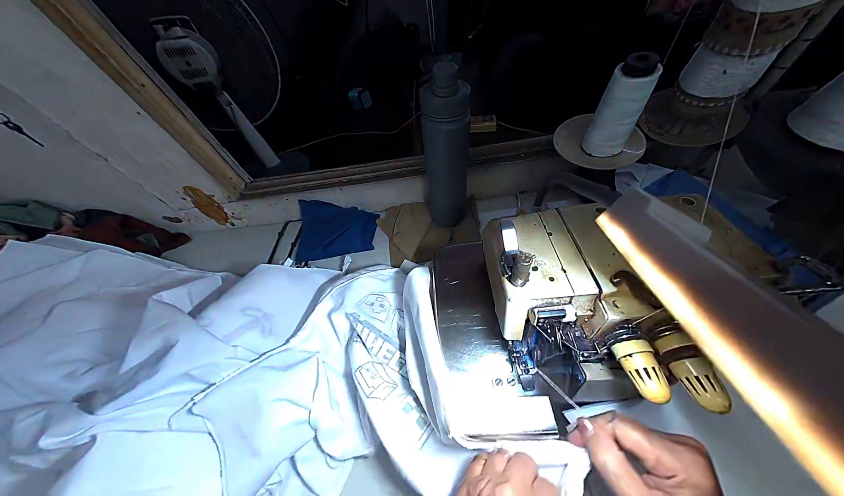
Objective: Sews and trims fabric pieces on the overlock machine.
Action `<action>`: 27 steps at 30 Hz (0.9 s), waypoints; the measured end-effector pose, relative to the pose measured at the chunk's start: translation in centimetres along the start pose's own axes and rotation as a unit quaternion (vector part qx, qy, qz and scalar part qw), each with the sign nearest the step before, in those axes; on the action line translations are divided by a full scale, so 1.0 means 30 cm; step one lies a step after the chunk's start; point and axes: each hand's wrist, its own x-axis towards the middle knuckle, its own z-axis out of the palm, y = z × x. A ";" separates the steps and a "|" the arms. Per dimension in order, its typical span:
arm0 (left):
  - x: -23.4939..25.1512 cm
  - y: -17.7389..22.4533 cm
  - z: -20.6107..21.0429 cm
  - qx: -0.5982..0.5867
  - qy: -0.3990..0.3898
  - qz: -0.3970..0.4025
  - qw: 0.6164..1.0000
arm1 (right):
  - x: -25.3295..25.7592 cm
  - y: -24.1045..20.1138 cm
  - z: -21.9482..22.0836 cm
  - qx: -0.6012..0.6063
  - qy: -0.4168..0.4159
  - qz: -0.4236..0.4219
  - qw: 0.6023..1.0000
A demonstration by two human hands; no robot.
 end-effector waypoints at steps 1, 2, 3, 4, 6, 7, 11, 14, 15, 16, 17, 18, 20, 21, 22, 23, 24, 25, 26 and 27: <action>0.018 0.013 0.009 -0.023 0.049 0.005 0.999 | -0.005 -0.005 -0.007 0.017 0.019 0.004 1.000; 0.032 0.023 0.010 -0.056 0.085 0.002 0.995 | -0.013 -0.017 -0.012 0.056 0.029 0.009 0.998; 0.043 0.028 0.005 -0.098 0.113 -0.003 0.989 | -0.022 -0.032 -0.014 0.115 0.031 0.019 0.993; 0.046 0.031 -0.008 -0.147 0.126 -0.011 0.981 | -0.034 -0.048 -0.015 0.186 0.027 0.042 0.981; 0.037 0.028 -0.048 -0.253 0.117 -0.033 0.960 | -0.060 -0.069 -0.011 0.327 0.013 0.100 0.940; 0.029 0.024 -0.065 -0.304 0.111 -0.045 0.945 | -0.074 -0.072 -0.004 0.376 0.012 0.123 0.919; -0.008 0.004 -0.084 -0.431 0.069 -0.083 0.896 | -0.118 -0.082 0.036 0.410 -0.012 0.138 0.902; -0.032 -0.005 -0.063 -0.399 0.102 -0.063 0.909 | -0.118 -0.118 0.054 0.393 -0.013 0.163 0.905; -0.047 -0.009 -0.058 -0.358 0.112 -0.046 0.926 | -0.117 -0.125 0.054 0.403 -0.011 0.179 0.897; -0.064 -0.013 -0.054 -0.297 0.117 -0.031 0.947 | -0.115 -0.131 0.054 0.409 -0.008 0.198 0.891; -0.081 -0.011 -0.048 -0.230 0.119 -0.028 0.966 | -0.113 -0.139 0.054 0.413 -0.003 0.214 0.885; -0.095 -0.006 -0.035 -0.175 0.119 -0.028 0.977 | -0.114 -0.144 0.053 0.418 -0.003 0.220 0.881; -0.114 -0.002 -0.005 -0.130 0.127 -0.028 0.983 | -0.124 -0.144 0.056 0.433 -0.015 0.208 0.877; -0.119 -0.003 -0.001 -0.159 0.135 -0.037 0.977 | -0.129 -0.142 0.056 0.431 -0.027 0.196 0.880; -0.119 -0.003 -0.009 -0.218 0.140 -0.054 0.964 | -0.132 -0.138 0.055 0.413 -0.043 0.182 0.891; -0.118 -0.003 -0.023 -0.287 0.141 -0.075 0.945 | -0.133 -0.136 0.051 0.374 -0.059 0.164 0.911; -0.119 -0.005 -0.039 -0.341 0.141 -0.092 0.925 | -0.134 -0.132 0.046 0.327 -0.070 0.147 0.931; -0.122 -0.008 -0.053 -0.371 0.144 -0.102 0.912 | -0.134 -0.127 0.043 0.284 -0.070 0.132 0.947; -0.125 -0.013 -0.063 -0.380 0.154 -0.105 0.906 | -0.131 -0.123 0.038 0.254 -0.064 0.122 0.957; -0.129 -0.018 -0.070 -0.377 0.172 -0.109 0.904 | -0.126 -0.119 0.031 0.237 -0.055 0.114 0.963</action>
